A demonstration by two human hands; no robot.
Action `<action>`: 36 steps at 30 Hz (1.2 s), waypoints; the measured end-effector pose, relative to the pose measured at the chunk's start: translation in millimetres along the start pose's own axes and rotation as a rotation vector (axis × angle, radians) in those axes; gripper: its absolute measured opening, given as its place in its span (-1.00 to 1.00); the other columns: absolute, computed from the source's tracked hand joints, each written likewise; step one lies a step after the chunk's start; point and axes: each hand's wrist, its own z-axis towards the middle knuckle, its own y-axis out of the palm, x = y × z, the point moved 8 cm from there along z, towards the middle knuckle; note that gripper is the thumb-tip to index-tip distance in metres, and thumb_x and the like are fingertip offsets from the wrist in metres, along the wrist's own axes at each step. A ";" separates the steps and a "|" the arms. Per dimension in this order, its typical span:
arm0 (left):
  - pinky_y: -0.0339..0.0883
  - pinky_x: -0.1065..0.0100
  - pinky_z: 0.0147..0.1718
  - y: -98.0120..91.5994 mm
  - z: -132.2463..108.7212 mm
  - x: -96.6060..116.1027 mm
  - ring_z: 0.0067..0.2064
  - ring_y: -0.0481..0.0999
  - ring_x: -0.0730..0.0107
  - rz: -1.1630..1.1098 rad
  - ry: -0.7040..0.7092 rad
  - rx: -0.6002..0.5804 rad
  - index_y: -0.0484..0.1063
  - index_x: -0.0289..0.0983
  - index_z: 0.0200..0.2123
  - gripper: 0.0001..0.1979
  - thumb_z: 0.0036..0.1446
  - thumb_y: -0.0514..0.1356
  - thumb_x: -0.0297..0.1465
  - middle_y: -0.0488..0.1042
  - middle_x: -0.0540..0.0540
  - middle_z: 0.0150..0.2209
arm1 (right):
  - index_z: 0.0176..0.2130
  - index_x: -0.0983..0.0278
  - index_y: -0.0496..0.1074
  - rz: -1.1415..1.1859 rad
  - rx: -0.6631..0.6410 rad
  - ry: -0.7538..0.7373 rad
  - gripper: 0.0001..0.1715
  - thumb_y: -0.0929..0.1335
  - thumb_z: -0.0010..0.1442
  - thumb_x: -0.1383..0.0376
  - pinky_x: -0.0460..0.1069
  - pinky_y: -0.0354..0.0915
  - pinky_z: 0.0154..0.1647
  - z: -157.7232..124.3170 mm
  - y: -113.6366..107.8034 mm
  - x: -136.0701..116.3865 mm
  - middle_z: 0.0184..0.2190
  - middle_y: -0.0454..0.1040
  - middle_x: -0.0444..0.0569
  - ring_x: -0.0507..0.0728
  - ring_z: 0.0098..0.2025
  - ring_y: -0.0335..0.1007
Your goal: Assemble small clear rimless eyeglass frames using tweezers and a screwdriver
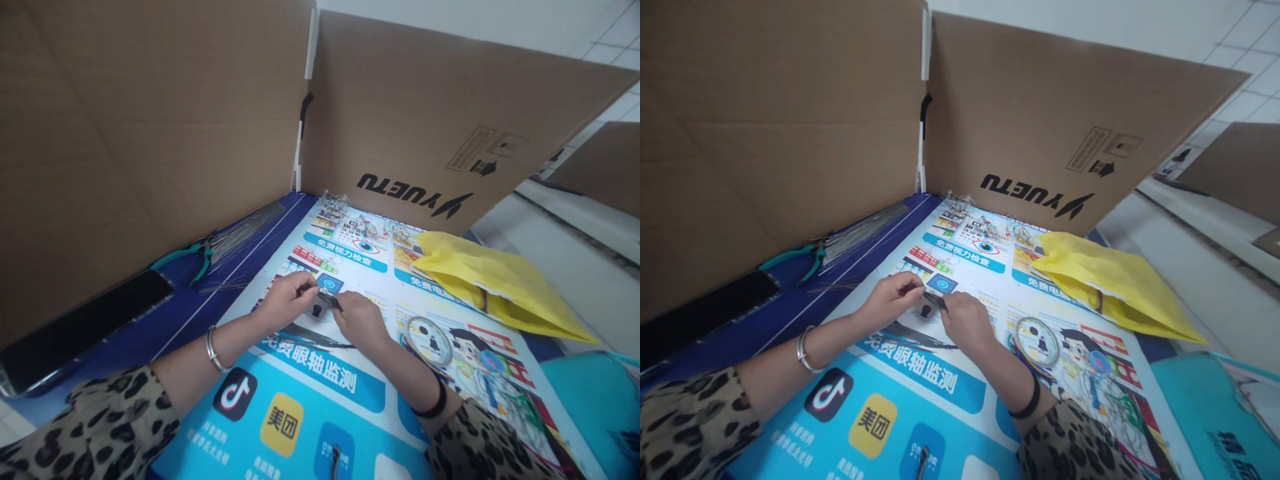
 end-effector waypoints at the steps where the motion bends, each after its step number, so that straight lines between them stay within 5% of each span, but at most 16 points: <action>1: 0.15 0.48 -0.42 -0.2 -0.1 0.6 -0.45 0.28 0.53 0.001 0.003 0.000 0.31 -0.28 -0.48 -0.87 0.08 0.03 -0.42 0.32 0.05 -0.51 | -0.22 0.27 0.40 0.014 -0.007 0.006 -0.77 0.23 0.12 0.30 -0.01 0.20 -0.22 -0.2 0.2 0.5 -0.27 0.47 0.05 0.15 -0.22 0.35; 11: 0.20 0.42 -0.33 -0.2 -1.3 0.6 -0.36 0.34 0.46 -0.035 0.016 0.000 0.32 -0.26 -0.32 -0.84 0.14 -0.03 -0.40 0.38 0.00 -0.42 | -0.19 0.26 0.41 0.148 0.018 -0.028 -0.73 0.22 0.15 0.22 -0.05 0.22 -0.21 1.2 -3.5 2.9 -0.27 0.49 0.00 0.11 -0.22 0.39; 36: 0.13 0.48 -0.41 -2.0 -1.9 0.8 -0.44 0.29 0.53 0.056 0.010 0.021 0.30 -0.26 -0.43 -0.88 0.10 0.01 -0.43 0.34 0.07 -0.50 | -0.20 0.26 0.40 0.114 0.002 -0.047 -0.75 0.23 0.13 0.27 -0.04 0.21 -0.17 -0.6 -1.2 -1.9 -0.24 0.47 0.02 0.12 -0.18 0.35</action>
